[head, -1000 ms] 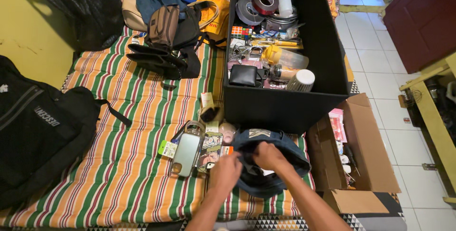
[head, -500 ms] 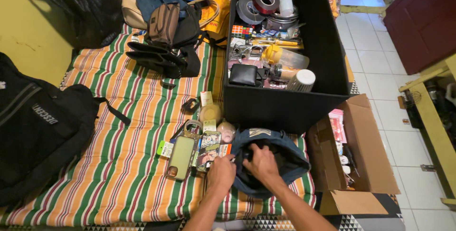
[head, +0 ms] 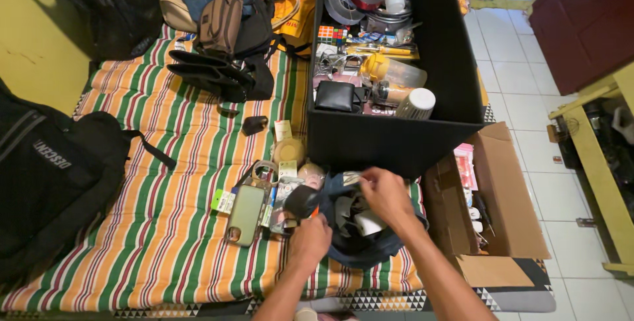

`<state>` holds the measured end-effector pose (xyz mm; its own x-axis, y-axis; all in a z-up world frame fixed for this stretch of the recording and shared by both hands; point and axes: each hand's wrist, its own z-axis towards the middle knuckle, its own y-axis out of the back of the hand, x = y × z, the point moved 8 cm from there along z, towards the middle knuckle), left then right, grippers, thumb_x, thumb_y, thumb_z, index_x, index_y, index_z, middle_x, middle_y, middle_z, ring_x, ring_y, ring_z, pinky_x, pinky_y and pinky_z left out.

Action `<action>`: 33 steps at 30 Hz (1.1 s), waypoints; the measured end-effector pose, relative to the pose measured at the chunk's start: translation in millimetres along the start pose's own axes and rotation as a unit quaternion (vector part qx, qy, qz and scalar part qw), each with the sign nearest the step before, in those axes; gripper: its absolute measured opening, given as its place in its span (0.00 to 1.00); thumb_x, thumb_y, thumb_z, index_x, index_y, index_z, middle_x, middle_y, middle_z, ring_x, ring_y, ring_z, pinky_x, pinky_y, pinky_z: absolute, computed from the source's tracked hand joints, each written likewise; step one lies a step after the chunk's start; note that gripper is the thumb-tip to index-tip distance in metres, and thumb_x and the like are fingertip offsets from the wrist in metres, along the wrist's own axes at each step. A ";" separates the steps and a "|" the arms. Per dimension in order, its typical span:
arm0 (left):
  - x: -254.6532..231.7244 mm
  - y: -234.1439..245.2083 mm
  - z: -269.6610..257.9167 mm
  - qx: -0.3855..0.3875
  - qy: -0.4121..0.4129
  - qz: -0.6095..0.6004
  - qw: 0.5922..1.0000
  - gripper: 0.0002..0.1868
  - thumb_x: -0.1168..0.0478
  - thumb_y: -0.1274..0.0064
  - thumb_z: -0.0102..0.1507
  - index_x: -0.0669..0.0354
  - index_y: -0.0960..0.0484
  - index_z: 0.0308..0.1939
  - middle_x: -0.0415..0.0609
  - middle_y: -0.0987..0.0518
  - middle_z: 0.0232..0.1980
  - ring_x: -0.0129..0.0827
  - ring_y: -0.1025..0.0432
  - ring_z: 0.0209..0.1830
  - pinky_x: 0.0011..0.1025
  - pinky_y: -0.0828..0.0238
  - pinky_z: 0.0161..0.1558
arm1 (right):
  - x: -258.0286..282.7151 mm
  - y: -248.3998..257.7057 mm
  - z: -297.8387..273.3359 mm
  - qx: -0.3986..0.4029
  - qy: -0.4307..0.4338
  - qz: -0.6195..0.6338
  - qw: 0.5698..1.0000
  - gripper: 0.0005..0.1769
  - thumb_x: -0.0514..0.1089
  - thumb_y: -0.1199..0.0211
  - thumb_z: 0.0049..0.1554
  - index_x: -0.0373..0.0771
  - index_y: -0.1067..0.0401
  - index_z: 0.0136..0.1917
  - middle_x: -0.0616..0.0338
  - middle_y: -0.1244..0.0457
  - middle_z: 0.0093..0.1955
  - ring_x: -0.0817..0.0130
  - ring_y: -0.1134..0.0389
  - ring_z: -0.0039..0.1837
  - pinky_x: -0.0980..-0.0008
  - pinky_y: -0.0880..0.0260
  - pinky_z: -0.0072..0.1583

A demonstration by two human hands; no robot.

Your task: The person unpacks a small blue sling bag on a bed, taking out a wallet, phone, medicine packets, and small boxes, and places the items one by one into a large black storage box filled with personal belongings. They continue sorting loose items from the bed into the box.

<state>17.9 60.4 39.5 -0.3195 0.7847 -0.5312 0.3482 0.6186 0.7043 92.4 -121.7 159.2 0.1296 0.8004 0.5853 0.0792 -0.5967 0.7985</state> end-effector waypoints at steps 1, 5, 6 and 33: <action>-6.5 -3.8 -1.7 0.019 -0.024 -0.008 0.999 0.14 0.56 0.50 0.65 0.54 0.15 0.50 0.59 0.17 0.46 0.56 0.21 0.47 0.48 0.25 0.52 | -9.9 4.3 -2.4 -0.008 -0.002 -0.053 0.999 0.17 0.52 0.34 0.57 0.42 0.19 0.55 0.49 0.29 0.54 0.53 0.26 0.57 0.60 0.27 0.60; -26.6 -44.2 -10.5 0.178 -0.039 -0.042 0.982 0.19 0.55 0.51 0.66 0.49 0.24 0.61 0.58 0.17 0.40 0.55 0.20 0.42 0.46 0.21 0.49 | -58.6 11.6 -17.5 0.003 -0.015 -0.215 0.976 0.35 0.60 0.27 0.49 0.51 0.30 0.67 0.47 0.34 0.62 0.45 0.34 0.63 0.48 0.34 0.58; -29.2 -58.3 -13.8 0.236 -0.024 -0.051 0.970 0.22 0.54 0.52 0.67 0.47 0.28 0.66 0.59 0.17 0.38 0.55 0.20 0.42 0.46 0.19 0.49 | -79.5 7.8 -18.9 0.047 -0.063 -0.211 0.974 0.40 0.60 0.27 0.49 0.55 0.35 0.72 0.45 0.37 0.65 0.42 0.35 0.64 0.48 0.34 0.58; -59.1 1.1 49.9 -0.030 0.022 -0.569 0.822 0.25 0.67 0.39 0.56 0.70 0.26 0.56 0.59 0.18 0.55 0.45 0.23 0.54 0.37 0.28 0.59 | -90.9 42.3 23.1 0.048 -0.097 0.436 0.894 0.30 0.53 0.44 0.62 0.37 0.34 0.72 0.47 0.30 0.58 0.62 0.28 0.56 0.61 0.26 0.58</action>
<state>81.1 16.7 48.2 -0.4405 -0.3029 -0.8451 -0.2418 0.9466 -0.2132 106.8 -221.1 136.5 0.3516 0.0102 0.9361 -0.0531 -0.9981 0.0309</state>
